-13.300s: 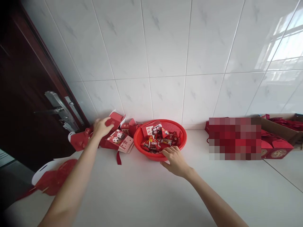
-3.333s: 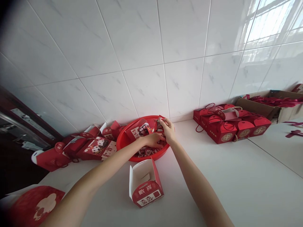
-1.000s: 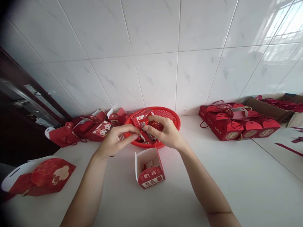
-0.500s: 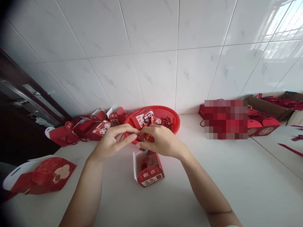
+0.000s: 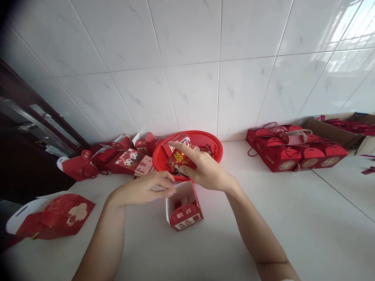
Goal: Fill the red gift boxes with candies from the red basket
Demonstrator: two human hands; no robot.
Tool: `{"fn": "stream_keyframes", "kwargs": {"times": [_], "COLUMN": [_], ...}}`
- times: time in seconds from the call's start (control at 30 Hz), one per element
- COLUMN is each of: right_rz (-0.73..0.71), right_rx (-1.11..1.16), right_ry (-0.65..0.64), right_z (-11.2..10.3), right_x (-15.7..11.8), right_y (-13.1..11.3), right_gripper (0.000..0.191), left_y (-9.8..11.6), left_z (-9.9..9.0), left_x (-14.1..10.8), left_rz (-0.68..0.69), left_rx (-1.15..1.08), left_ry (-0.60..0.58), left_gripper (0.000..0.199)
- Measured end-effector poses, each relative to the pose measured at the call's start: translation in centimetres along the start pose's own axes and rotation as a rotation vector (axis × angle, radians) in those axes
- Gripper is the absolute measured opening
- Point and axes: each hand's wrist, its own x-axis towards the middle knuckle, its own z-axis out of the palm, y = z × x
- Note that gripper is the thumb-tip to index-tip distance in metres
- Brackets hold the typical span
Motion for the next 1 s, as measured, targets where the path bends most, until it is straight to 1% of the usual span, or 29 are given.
{"fn": "stream_keyframes", "kwargs": {"times": [0.07, 0.1, 0.2, 0.27, 0.33, 0.4, 0.43, 0.47, 0.53, 0.63, 0.7, 0.77, 0.87, 0.9, 1.0], "right_rz": [-0.003, 0.002, 0.020, 0.002, -0.027, -0.031, -0.022, -0.011, 0.004, 0.006, 0.007, -0.005, -0.029, -0.029, -0.028], "right_rx": [0.044, 0.059, 0.054, 0.022, -0.028, -0.087, -0.115, -0.138, -0.164, -0.190, -0.213, -0.233, -0.238, -0.233, -0.199], "right_ry": [-0.018, -0.038, -0.139, -0.242, -0.379, -0.511, -0.554, -0.573, -0.557, -0.492, -0.473, -0.470, -0.516, -0.544, -0.642], "right_z": [0.2, 0.4, 0.9, 1.2, 1.4, 1.5, 1.6, 1.6, 1.8, 1.9, 1.9, 1.8, 1.8, 1.8, 2.1], "right_x": [0.0, 0.1, 0.4, 0.6, 0.6, 0.6, 0.6, 0.6, 0.5, 0.6, 0.6, 0.6, 0.2, 0.1, -0.8], "right_y": [0.0, 0.1, 0.2, 0.4, 0.5, 0.5, 0.5, 0.6, 0.8, 1.2, 1.3, 1.1, 0.3, 0.0, -0.8], "right_gripper": [0.061, 0.059, 0.040, 0.027, 0.021, 0.022, 0.025, 0.029, 0.033, 0.026, 0.022, 0.023, 0.027, 0.026, 0.009], "left_y": [-0.5, -0.8, -1.7, -2.0, -2.0, -1.8, -1.8, -1.7, -1.9, -2.2, -2.2, -2.0, -1.2, -0.9, -0.5], "left_z": [0.3, 0.3, 0.2, -0.1, -0.4, -0.7, -0.7, -0.8, -0.8, -0.7, -0.6, -0.5, -0.4, -0.3, -0.1], "left_x": [0.3, 0.4, 0.6, 0.7, 0.7, 0.6, 0.6, 0.5, 0.5, 0.4, 0.4, 0.6, 0.9, 0.9, 1.0], "left_rz": [-0.065, -0.080, -0.065, -0.053, -0.038, -0.020, -0.017, -0.021, -0.044, -0.067, -0.064, -0.057, -0.057, -0.055, -0.058], "left_rx": [0.008, -0.004, -0.085, -0.125, -0.144, -0.145, -0.141, -0.131, -0.098, -0.048, -0.031, -0.007, 0.027, 0.027, 0.021], "left_ry": [-0.062, -0.087, -0.109, -0.113, -0.128, -0.148, -0.149, -0.147, -0.145, -0.143, -0.143, -0.144, -0.154, -0.152, -0.131], "left_gripper": [0.028, 0.030, 0.041, 0.042, 0.040, 0.041, 0.043, 0.046, 0.051, 0.052, 0.053, 0.052, 0.042, 0.039, 0.039]}}
